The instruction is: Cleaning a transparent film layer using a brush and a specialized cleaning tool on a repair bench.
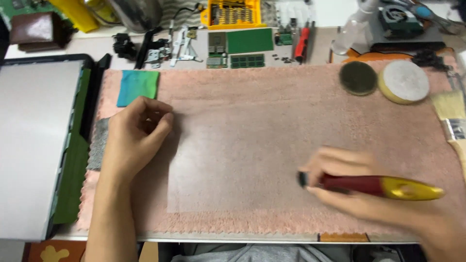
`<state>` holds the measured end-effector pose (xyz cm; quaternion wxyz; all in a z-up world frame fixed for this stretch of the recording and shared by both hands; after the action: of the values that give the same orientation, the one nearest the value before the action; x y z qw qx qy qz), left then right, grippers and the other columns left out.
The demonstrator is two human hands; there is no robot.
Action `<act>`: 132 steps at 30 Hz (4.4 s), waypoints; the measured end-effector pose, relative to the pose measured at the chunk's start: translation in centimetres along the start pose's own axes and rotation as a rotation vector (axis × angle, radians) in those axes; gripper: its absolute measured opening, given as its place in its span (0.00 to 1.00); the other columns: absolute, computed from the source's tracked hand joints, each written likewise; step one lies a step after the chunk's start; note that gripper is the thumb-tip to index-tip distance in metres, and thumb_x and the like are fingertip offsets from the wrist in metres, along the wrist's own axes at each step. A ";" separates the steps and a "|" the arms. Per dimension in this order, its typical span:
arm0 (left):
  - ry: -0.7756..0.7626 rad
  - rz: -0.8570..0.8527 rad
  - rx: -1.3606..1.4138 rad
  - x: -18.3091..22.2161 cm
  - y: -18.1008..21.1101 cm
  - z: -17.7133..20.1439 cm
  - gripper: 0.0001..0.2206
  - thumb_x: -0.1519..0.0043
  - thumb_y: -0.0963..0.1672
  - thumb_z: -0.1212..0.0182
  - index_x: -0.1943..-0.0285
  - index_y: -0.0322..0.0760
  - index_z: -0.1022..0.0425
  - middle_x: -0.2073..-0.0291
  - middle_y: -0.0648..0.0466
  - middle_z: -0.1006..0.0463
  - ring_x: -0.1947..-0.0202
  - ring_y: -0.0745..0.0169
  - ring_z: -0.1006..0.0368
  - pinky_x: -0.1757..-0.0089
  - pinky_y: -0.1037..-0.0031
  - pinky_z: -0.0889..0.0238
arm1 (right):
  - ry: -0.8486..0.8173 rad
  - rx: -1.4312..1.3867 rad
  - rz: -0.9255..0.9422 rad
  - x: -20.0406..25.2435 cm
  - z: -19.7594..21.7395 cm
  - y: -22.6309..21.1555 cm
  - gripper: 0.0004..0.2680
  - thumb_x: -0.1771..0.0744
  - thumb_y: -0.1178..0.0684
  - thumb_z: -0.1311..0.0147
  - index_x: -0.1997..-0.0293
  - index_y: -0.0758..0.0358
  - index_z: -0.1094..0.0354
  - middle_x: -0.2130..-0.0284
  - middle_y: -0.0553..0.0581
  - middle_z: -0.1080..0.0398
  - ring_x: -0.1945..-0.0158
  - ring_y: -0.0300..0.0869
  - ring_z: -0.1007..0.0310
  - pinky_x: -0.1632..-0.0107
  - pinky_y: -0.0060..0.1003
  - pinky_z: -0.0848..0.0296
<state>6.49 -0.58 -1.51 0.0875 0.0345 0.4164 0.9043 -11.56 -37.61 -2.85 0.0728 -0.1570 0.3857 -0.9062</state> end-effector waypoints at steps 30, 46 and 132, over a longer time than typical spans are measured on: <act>-0.012 -0.319 0.174 -0.6 -0.4 0.3 0.06 0.36 0.38 0.37 0.53 0.38 0.18 0.63 0.56 0.13 0.63 0.65 0.19 0.61 0.72 0.26 | 0.011 0.134 0.202 -8.1 -4.6 -11.4 0.04 0.33 0.52 0.32 0.67 0.52 0.19 0.63 0.45 0.13 0.49 0.34 0.06 0.48 0.31 0.17; -0.012 -0.357 0.208 -1.2 -1.0 -0.4 0.08 0.39 0.37 0.39 0.54 0.37 0.19 0.64 0.53 0.14 0.64 0.61 0.19 0.62 0.69 0.25 | 0.026 0.209 -0.186 -10.8 -5.6 -12.9 0.06 0.36 0.48 0.26 0.73 0.55 0.15 0.64 0.41 0.05 0.48 0.28 0.02 0.43 0.30 0.16; -0.067 -0.090 0.071 -0.6 -0.1 -0.1 0.05 0.31 0.40 0.32 0.49 0.40 0.14 0.63 0.57 0.12 0.63 0.70 0.19 0.59 0.77 0.26 | 0.028 -0.054 0.245 -1.3 -3.9 -9.8 0.02 0.30 0.55 0.36 0.60 0.55 0.21 0.55 0.49 0.17 0.40 0.41 0.08 0.46 0.32 0.18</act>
<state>7.09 -0.69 -1.67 0.1407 0.0492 0.4460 0.8825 -11.78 -27.88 1.44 0.1733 -0.0978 0.4272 -0.8820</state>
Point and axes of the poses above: each hand's wrist, its own x-axis away from the middle knuckle, its own z-axis out of the back of the hand, y = z × x, the point moved 7 cm from there along -x, towards the middle knuckle
